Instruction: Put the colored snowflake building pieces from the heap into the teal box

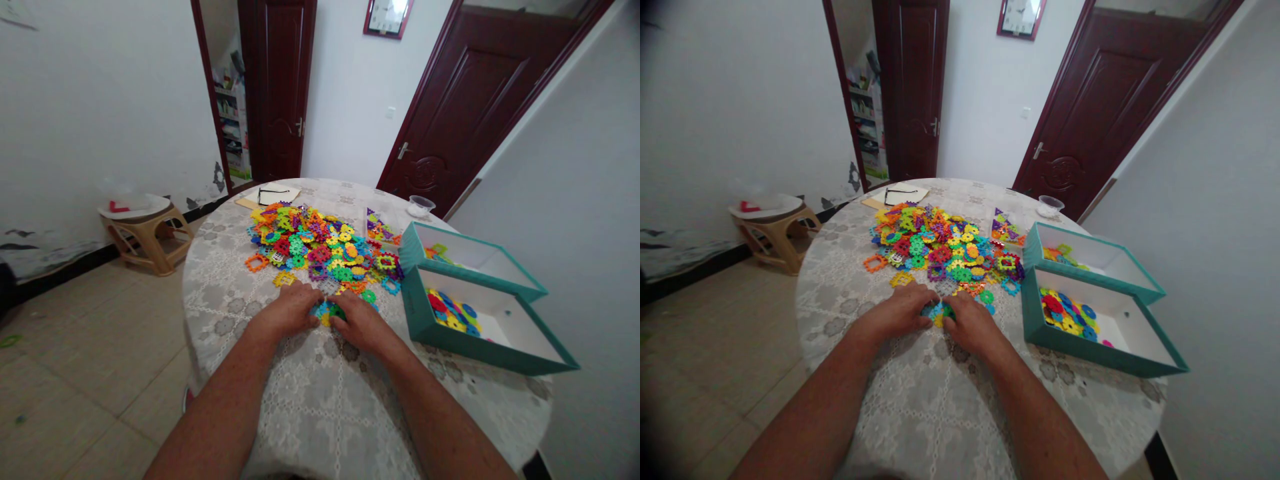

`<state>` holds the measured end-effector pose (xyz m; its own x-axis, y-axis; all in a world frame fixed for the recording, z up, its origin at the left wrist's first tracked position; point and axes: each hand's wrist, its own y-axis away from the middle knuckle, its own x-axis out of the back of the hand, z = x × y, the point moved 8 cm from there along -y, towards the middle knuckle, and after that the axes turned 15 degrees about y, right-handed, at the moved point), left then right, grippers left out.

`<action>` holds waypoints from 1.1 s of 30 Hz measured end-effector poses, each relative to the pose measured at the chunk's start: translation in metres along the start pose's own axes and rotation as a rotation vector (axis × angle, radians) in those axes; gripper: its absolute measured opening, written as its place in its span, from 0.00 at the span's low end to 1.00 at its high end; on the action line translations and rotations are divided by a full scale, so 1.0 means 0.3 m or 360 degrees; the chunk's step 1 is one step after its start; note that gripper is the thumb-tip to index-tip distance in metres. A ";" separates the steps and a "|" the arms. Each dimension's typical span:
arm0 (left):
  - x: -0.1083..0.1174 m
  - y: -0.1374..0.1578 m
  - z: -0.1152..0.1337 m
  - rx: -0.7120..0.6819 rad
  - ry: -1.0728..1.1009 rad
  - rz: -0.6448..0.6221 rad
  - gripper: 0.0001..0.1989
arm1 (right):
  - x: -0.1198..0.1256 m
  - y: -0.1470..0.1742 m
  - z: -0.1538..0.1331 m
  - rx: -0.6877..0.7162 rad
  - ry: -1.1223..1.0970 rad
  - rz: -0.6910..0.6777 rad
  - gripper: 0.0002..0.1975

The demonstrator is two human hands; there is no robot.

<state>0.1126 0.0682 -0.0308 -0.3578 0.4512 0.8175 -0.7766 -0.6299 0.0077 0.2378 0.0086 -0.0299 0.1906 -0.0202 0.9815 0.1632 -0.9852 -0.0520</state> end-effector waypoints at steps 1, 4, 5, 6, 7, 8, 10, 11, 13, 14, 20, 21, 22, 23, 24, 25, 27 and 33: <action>0.002 0.000 0.003 0.0012 0.0000 -0.0005 0.19 | -0.001 -0.004 -0.003 -0.0005 0.0027 -0.0016 0.21; 0.010 -0.001 0.015 0.0059 -0.0008 -0.0040 0.18 | -0.005 -0.015 -0.008 -0.0016 0.0063 -0.0056 0.18; 0.012 -0.001 0.019 0.0074 -0.0013 -0.0055 0.18 | -0.006 -0.018 -0.007 -0.0025 0.0061 -0.0060 0.17; 0.013 -0.001 0.022 0.0087 -0.0017 -0.0070 0.18 | -0.005 -0.021 -0.007 -0.0031 0.0050 -0.0055 0.16; 0.014 -0.001 0.025 0.0099 -0.0018 -0.0081 0.18 | -0.003 -0.022 -0.009 -0.0030 0.0030 -0.0043 0.14; 0.016 -0.001 0.027 0.0109 -0.0016 -0.0083 0.18 | 0.000 -0.023 -0.013 -0.0026 0.0001 -0.0026 0.12; 0.020 0.003 0.029 0.0114 -0.0003 -0.0067 0.16 | 0.005 -0.020 -0.022 -0.0023 -0.0093 0.0001 0.10; 0.021 0.005 0.030 0.0109 0.0007 -0.0053 0.15 | 0.006 -0.017 -0.027 -0.0024 -0.0151 0.0006 0.09; 0.023 0.010 0.029 0.0082 0.0040 -0.0022 0.13 | 0.005 -0.007 -0.038 -0.0031 -0.0249 0.0009 0.09; 0.022 0.011 0.029 0.0064 0.0063 -0.0015 0.12 | 0.004 -0.002 -0.044 -0.0020 -0.0281 0.0011 0.09; 0.022 0.001 0.025 -0.0049 0.0268 0.0008 0.05 | 0.022 0.010 -0.030 -0.0007 -0.0329 0.0176 0.04; 0.030 -0.005 0.027 -0.0077 0.0318 0.0056 0.04 | 0.029 0.008 -0.013 -0.0072 -0.0391 0.0235 0.04; 0.041 -0.011 0.030 -0.0107 0.0365 0.0124 0.03 | 0.032 0.005 0.007 -0.0157 -0.0499 0.0282 0.04; 0.054 -0.016 0.035 -0.0139 0.0406 0.0211 0.03 | 0.028 0.001 0.028 -0.0259 -0.0658 0.0304 0.04; 0.066 -0.020 0.041 -0.0177 0.0440 0.0303 0.03 | 0.015 -0.002 0.047 -0.0376 -0.0868 0.0299 0.04; 0.077 -0.023 0.050 -0.0220 0.0466 0.0392 0.05 | -0.007 -0.006 0.062 -0.0499 -0.1121 0.0269 0.04; 0.087 -0.026 0.069 -0.0301 0.0507 0.0530 0.08 | -0.065 -0.016 0.066 -0.0691 -0.1710 0.0169 0.07; 0.066 -0.040 0.096 -0.0377 0.0603 0.0605 0.08 | -0.147 -0.063 0.020 -0.0731 -0.2813 -0.0072 0.09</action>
<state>0.1299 0.0665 0.0018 -0.7605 0.4431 0.4747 -0.6366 -0.6528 -0.4106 0.2321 0.0292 -0.0734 0.9262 -0.1128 -0.3597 0.0065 -0.9493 0.3144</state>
